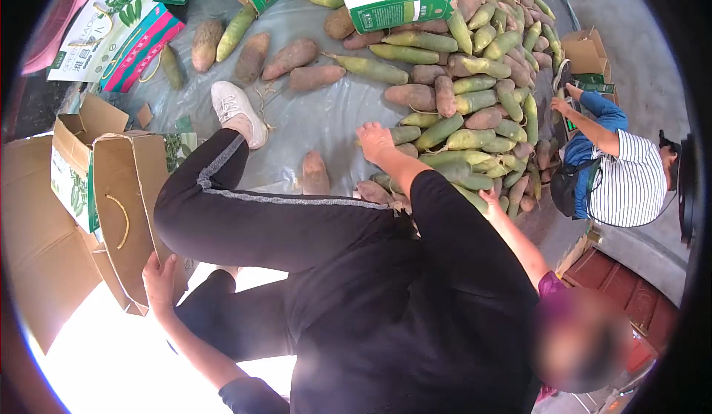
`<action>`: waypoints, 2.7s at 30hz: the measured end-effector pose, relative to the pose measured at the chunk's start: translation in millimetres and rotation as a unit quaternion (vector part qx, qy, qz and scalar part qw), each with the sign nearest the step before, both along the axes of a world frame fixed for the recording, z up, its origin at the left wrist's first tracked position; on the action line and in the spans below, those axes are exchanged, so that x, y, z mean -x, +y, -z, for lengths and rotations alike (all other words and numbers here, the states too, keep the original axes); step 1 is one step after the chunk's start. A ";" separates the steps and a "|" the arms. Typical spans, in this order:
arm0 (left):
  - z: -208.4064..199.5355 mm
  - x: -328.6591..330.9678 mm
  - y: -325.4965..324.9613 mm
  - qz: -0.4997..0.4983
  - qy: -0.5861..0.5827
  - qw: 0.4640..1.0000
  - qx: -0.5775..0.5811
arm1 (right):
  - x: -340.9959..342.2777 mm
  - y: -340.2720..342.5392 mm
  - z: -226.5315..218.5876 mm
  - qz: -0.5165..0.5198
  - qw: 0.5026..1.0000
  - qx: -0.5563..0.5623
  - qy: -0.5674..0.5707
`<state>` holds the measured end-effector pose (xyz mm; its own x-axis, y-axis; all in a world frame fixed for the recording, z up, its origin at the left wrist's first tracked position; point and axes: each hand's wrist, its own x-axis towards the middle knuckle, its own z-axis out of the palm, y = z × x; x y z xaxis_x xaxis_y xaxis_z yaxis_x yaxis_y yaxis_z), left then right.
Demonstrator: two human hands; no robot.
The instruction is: Sorting vegetables from a pile and placing them into cardboard boxes for packaging.
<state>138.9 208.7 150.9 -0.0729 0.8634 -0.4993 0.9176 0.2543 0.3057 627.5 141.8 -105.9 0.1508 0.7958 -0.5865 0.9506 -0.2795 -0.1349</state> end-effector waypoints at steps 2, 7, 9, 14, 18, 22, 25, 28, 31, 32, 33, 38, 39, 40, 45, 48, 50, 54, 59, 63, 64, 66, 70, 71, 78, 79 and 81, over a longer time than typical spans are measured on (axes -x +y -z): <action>-8.3 -20.9 2.7 -0.046 -0.050 0.998 0.009 | -5.3 -1.6 13.2 -0.059 0.997 0.014 -0.051; -6.8 -9.9 0.4 -0.021 -0.031 0.999 -0.005 | 4.4 -3.9 17.8 -0.145 0.985 0.048 -0.080; -16.3 -24.8 5.2 -0.063 -0.016 0.997 0.051 | 4.7 -0.8 18.9 -0.141 0.984 0.077 -0.071; 15.4 26.7 -7.2 -0.020 -0.072 0.997 -0.009 | 13.3 1.6 26.6 -0.162 0.983 0.068 -0.061; 18.1 22.0 -7.8 -0.009 -0.096 0.995 -0.024 | 3.8 -4.8 37.3 -0.164 0.982 0.070 -0.059; -4.7 -2.8 -1.8 -0.083 -0.051 0.994 0.045 | -5.2 -8.8 36.8 -0.204 0.975 0.022 -0.090; -1.5 5.5 -4.8 -0.102 -0.073 0.991 0.056 | -3.9 -5.4 17.7 -0.214 0.973 0.059 -0.068; 6.2 18.7 -11.8 -0.069 -0.078 0.994 0.017 | -7.9 -1.8 -8.6 -0.204 0.977 0.042 -0.034; 1.8 21.5 -15.0 -0.020 -0.076 0.997 -0.024 | -18.8 3.0 -13.4 -0.122 0.992 -0.025 -0.008; -1.8 19.7 -13.9 0.008 -0.085 0.996 -0.037 | -22.4 4.5 -10.7 -0.048 0.996 -0.076 -0.016; -8.8 9.3 -12.7 -0.018 -0.093 0.995 -0.018 | -25.4 6.9 -12.9 -0.018 0.992 -0.125 -0.007; -8.6 8.4 -7.8 -0.026 -0.096 0.995 -0.032 | -47.1 31.0 -38.5 0.104 0.930 -0.336 0.106; -9.6 6.4 -6.5 -0.027 -0.091 0.995 -0.027 | -47.2 38.2 -37.5 0.170 0.895 -0.357 0.208; -14.8 4.5 -8.0 -0.047 -0.091 0.995 -0.011 | -36.7 51.6 -49.2 0.186 0.864 -0.377 0.278; -23.6 7.1 -13.0 -0.071 -0.082 0.994 -0.009 | 42.1 119.4 -161.4 0.140 0.788 -0.430 0.417; -21.2 9.5 -15.4 -0.072 -0.078 0.994 0.007 | 82.3 150.0 -223.1 0.101 0.708 -0.432 0.549; -22.3 11.6 -15.5 -0.063 -0.076 0.995 0.004 | 117.0 162.9 -271.1 0.073 0.644 -0.433 0.627; -22.4 11.0 -14.1 -0.079 -0.076 0.994 0.019 | 187.9 182.3 -311.7 0.002 0.538 -0.351 0.767; -15.0 15.2 -15.6 -0.076 -0.095 0.992 0.012 | 248.0 194.1 -292.3 -0.075 0.665 -0.290 0.684; -7.7 18.5 -14.5 -0.087 -0.145 0.985 0.019 | 210.9 194.5 -227.0 -0.026 0.733 -0.328 0.595; 1.9 33.2 -22.1 -0.046 -0.078 0.995 -0.034 | 198.5 189.8 -209.6 -0.015 0.760 -0.297 0.578; -12.8 17.1 -14.7 -0.064 -0.104 0.993 0.008 | 155.0 177.5 -165.0 0.020 0.794 -0.275 0.542; -12.6 12.8 -11.4 -0.082 -0.123 0.989 0.025 | 61.7 127.9 -56.5 0.076 0.888 -0.236 0.386; -9.7 16.3 -15.9 -0.092 -0.115 0.989 0.028 | 46.4 109.3 -44.0 0.038 0.904 -0.238 0.352; 0.3 27.0 -12.5 -0.101 -0.151 0.983 -0.023 | -54.9 8.8 58.2 0.021 0.978 -0.111 0.175; 0.5 25.0 -11.1 -0.087 -0.125 0.988 -0.034 | -56.6 2.4 60.5 0.064 0.977 -0.081 0.187; 1.2 31.2 -13.6 -0.057 -0.089 0.993 -0.056 | -52.8 -4.0 63.2 0.078 0.974 -0.063 0.203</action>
<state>107.7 195.1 149.7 -0.0935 0.9053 -0.4144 0.8135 0.3095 0.4924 680.4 137.8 -169.0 0.0519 0.8508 -0.5229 0.7591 -0.3738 -0.5329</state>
